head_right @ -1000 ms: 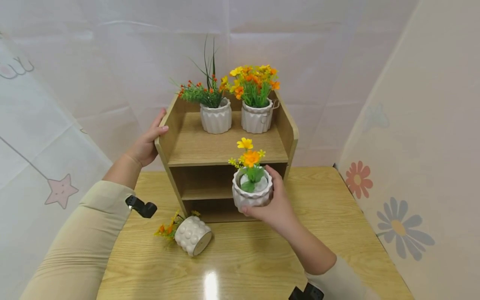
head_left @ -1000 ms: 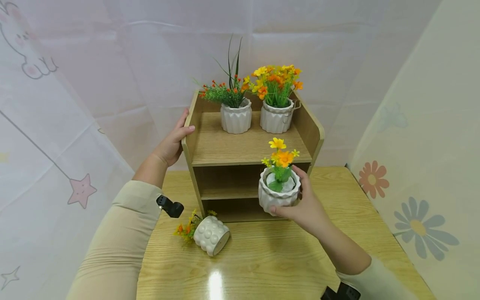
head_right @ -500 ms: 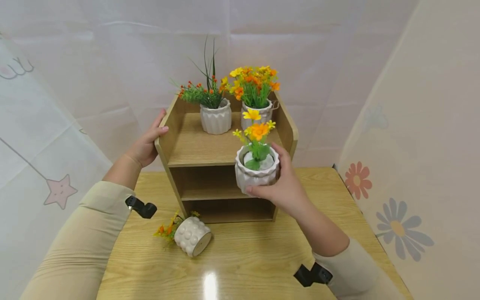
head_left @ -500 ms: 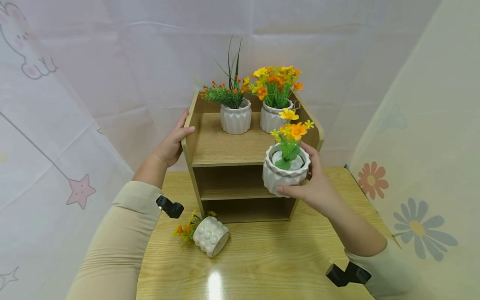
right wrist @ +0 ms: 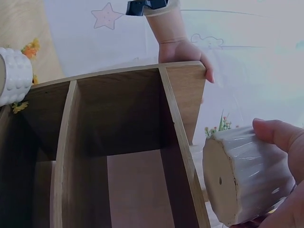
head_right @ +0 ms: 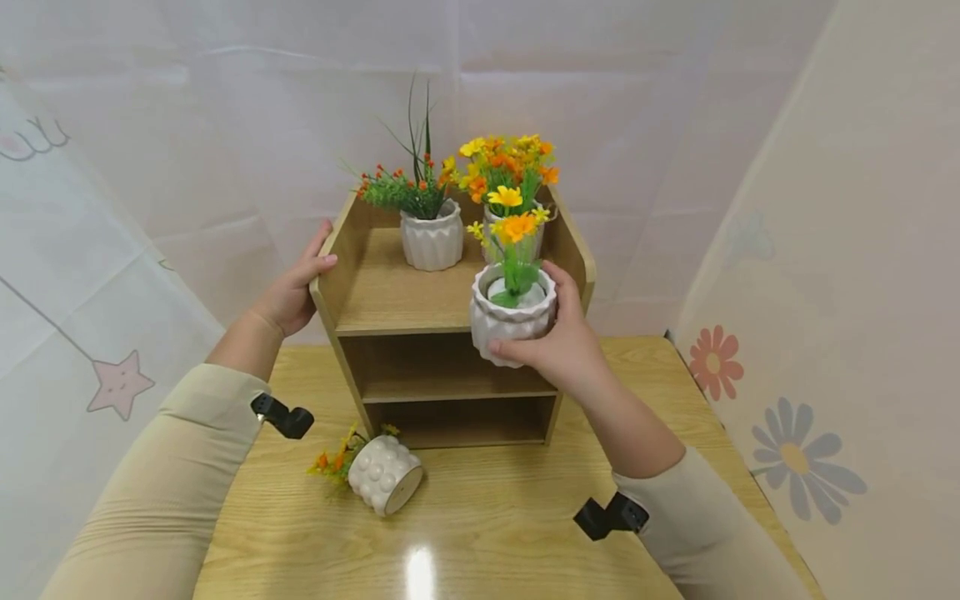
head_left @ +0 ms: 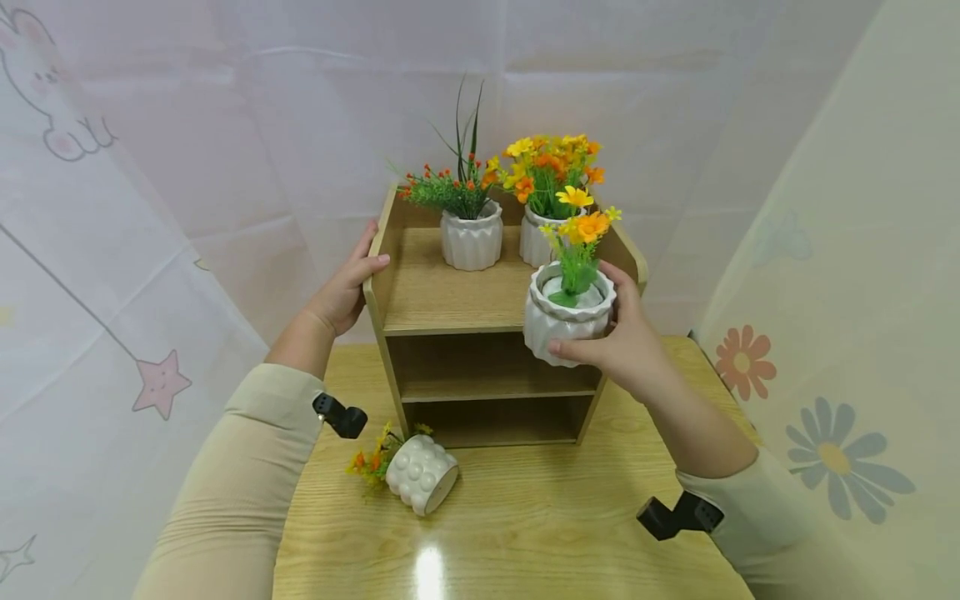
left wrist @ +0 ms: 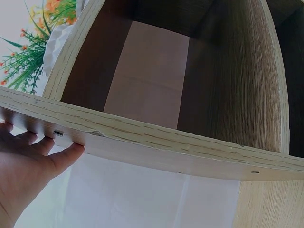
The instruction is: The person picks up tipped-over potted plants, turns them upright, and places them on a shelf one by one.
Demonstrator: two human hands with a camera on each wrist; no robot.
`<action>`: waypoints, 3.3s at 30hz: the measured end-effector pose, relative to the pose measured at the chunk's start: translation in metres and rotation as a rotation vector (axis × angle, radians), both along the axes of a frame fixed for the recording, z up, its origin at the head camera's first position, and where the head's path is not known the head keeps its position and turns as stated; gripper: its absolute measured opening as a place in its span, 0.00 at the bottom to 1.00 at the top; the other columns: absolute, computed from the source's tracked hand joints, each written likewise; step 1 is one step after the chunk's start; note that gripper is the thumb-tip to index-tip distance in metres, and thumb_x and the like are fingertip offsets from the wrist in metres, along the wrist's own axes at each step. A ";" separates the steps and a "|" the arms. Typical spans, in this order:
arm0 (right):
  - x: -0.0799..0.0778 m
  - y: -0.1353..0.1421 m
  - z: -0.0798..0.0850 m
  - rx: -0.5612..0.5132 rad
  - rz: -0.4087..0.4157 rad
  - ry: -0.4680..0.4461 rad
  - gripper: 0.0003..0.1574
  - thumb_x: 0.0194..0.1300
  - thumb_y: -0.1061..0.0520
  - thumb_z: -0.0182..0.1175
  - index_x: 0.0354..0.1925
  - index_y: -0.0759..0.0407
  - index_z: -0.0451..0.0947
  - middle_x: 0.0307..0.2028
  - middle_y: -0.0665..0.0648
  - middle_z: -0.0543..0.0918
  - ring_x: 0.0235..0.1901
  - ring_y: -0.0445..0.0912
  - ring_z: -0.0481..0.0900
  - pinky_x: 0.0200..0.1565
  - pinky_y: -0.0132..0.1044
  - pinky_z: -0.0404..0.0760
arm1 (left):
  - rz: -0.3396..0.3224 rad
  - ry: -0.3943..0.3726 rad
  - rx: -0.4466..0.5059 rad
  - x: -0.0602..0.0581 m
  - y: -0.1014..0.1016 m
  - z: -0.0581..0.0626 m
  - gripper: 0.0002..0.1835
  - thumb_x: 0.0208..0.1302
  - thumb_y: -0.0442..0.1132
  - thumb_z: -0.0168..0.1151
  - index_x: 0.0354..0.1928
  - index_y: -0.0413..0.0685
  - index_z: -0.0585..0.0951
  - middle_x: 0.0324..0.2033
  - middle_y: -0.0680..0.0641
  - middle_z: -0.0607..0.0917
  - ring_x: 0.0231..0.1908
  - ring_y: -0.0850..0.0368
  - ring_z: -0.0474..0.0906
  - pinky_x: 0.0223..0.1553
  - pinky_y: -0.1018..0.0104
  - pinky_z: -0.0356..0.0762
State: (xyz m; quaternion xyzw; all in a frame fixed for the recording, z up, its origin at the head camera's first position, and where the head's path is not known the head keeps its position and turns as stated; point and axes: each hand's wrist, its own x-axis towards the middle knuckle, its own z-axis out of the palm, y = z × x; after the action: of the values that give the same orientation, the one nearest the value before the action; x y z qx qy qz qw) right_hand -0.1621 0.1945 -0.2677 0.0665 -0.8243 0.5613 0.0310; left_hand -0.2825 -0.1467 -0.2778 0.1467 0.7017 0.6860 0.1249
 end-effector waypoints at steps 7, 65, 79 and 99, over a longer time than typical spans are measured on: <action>-0.012 -0.002 0.004 -0.016 -0.022 0.004 0.72 0.50 0.62 0.74 0.77 0.49 0.35 0.72 0.63 0.56 0.68 0.55 0.59 0.67 0.54 0.64 | -0.004 0.003 0.004 0.000 -0.001 0.000 0.44 0.67 0.46 0.41 0.76 0.75 0.28 0.77 0.57 0.29 0.74 0.42 0.43 0.72 0.44 0.45; -0.076 -0.011 -0.005 -0.010 -0.240 0.013 0.72 0.48 0.58 0.76 0.76 0.49 0.36 0.74 0.61 0.55 0.73 0.52 0.55 0.72 0.47 0.57 | 0.008 0.016 -0.014 -0.001 0.000 -0.002 0.44 0.66 0.47 0.41 0.76 0.76 0.30 0.78 0.57 0.30 0.73 0.41 0.45 0.70 0.45 0.49; -0.080 -0.011 -0.008 -0.009 -0.251 0.030 0.71 0.49 0.58 0.76 0.76 0.50 0.37 0.73 0.61 0.57 0.72 0.53 0.57 0.72 0.48 0.57 | 0.003 0.014 -0.013 -0.001 0.000 -0.001 0.43 0.66 0.46 0.41 0.75 0.78 0.30 0.78 0.55 0.32 0.73 0.42 0.46 0.70 0.46 0.49; -0.083 -0.013 -0.009 -0.027 -0.246 0.024 0.75 0.50 0.57 0.76 0.77 0.49 0.32 0.75 0.60 0.53 0.73 0.52 0.53 0.73 0.47 0.54 | -0.002 0.019 -0.026 -0.002 -0.003 -0.001 0.44 0.66 0.47 0.42 0.75 0.79 0.30 0.78 0.55 0.32 0.73 0.41 0.46 0.70 0.45 0.48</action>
State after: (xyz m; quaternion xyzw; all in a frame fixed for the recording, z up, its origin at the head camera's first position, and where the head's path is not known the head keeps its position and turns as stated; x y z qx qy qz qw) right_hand -0.2447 0.1813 -0.2771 -0.0289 -0.8181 0.5636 0.1103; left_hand -0.2846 -0.1493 -0.2785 0.1526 0.7115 0.6752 0.1208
